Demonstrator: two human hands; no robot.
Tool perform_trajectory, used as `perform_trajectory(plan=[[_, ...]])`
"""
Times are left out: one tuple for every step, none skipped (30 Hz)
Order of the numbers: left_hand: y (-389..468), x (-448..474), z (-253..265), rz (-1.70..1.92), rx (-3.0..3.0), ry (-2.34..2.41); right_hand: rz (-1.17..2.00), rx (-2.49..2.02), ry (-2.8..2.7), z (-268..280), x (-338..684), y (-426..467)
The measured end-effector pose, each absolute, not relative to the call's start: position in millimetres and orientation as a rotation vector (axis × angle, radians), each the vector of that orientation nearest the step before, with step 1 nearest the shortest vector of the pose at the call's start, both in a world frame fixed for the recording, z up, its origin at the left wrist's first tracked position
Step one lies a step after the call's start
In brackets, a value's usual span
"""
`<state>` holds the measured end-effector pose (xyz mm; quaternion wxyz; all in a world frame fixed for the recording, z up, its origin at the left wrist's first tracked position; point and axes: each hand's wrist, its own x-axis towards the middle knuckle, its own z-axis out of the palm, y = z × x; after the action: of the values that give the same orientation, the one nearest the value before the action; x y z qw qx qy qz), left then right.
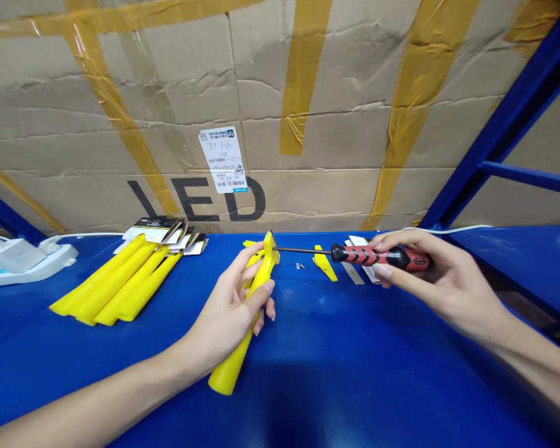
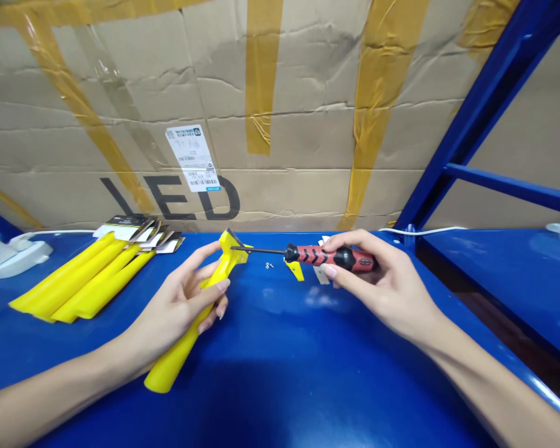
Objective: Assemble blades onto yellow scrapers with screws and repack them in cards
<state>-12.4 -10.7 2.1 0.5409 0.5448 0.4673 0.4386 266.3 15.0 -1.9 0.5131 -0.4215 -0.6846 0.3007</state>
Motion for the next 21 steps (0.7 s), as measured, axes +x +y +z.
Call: perform_trajectory(plan=[[-11.7,-12.0,1.3,1.039,1.295,1.114,0.692,-1.043,-1.644,0.2,265.9,13.4],[-12.5,-11.6,0.5,1.042,1.296,1.119,0.7,-1.075,-1.635,2.0,264.9,11.8],[-13.0,-11.1,0.0,1.045,1.298,1.125,0.737,-1.106,-1.626,3.5,263.3,10.4],[-13.3,-10.6,-0.3,1.046,1.302,1.128,0.791,-1.134,-1.619,4.7,261.5,9.5],[-13.4,-10.0,-0.4,1.044,1.304,1.131,0.844,-1.156,-1.617,5.6,259.9,9.0],[-13.3,-9.4,-0.4,1.043,1.304,1.133,0.885,-1.172,-1.615,6.2,258.9,9.1],[-13.2,-8.8,-0.3,1.041,1.304,1.133,0.901,-1.183,-1.619,6.6,258.7,9.6],[-13.2,-8.2,-0.3,1.038,1.305,1.133,0.89,-1.192,-1.631,6.8,259.5,10.3],[-13.4,-7.6,-0.2,1.034,1.308,1.133,0.852,-1.196,-1.651,6.9,261.2,11.1],[-13.7,-7.1,-0.3,1.026,1.31,1.135,0.786,-1.193,-1.682,6.8,263.6,11.9],[-14.3,-6.7,-0.3,1.017,1.312,1.138,0.693,-1.182,-1.723,6.4,266.4,12.3],[-14.9,-6.3,-0.4,1.005,1.314,1.141,0.576,-1.16,-1.776,5.9,269.3,12.4],[-15.5,-5.9,-0.4,0.994,1.317,1.145,0.449,-1.128,-1.834,5.3,272.0,12.2],[-16.1,-5.6,-0.4,0.987,1.321,1.149,0.325,-1.094,-1.885,4.5,274.1,11.6],[-16.4,-5.4,-0.1,0.985,1.328,1.152,0.22,-1.069,-1.926,3.8,275.4,10.8],[-16.6,-5.2,0.2,0.988,1.34,1.154,0.148,-1.056,-1.956,3.2,276.0,9.9],[-16.7,-5.0,0.6,0.993,1.355,1.156,0.118,-1.057,-1.973,3.0,275.8,9.0],[-16.7,-4.9,1.0,0.997,1.37,1.161,0.138,-1.075,-1.978,3.3,275.1,8.2],[-16.9,-4.9,1.3,0.999,1.385,1.167,0.202,-1.105,-1.973,4.0,274.0,7.7],[-17.2,-4.9,1.5,0.999,1.398,1.177,0.306,-1.142,-1.963,5.3,272.8,7.4],[-17.8,-5.1,1.4,0.996,1.409,1.189,0.441,-1.184,-1.946,6.8,271.7,7.4]])
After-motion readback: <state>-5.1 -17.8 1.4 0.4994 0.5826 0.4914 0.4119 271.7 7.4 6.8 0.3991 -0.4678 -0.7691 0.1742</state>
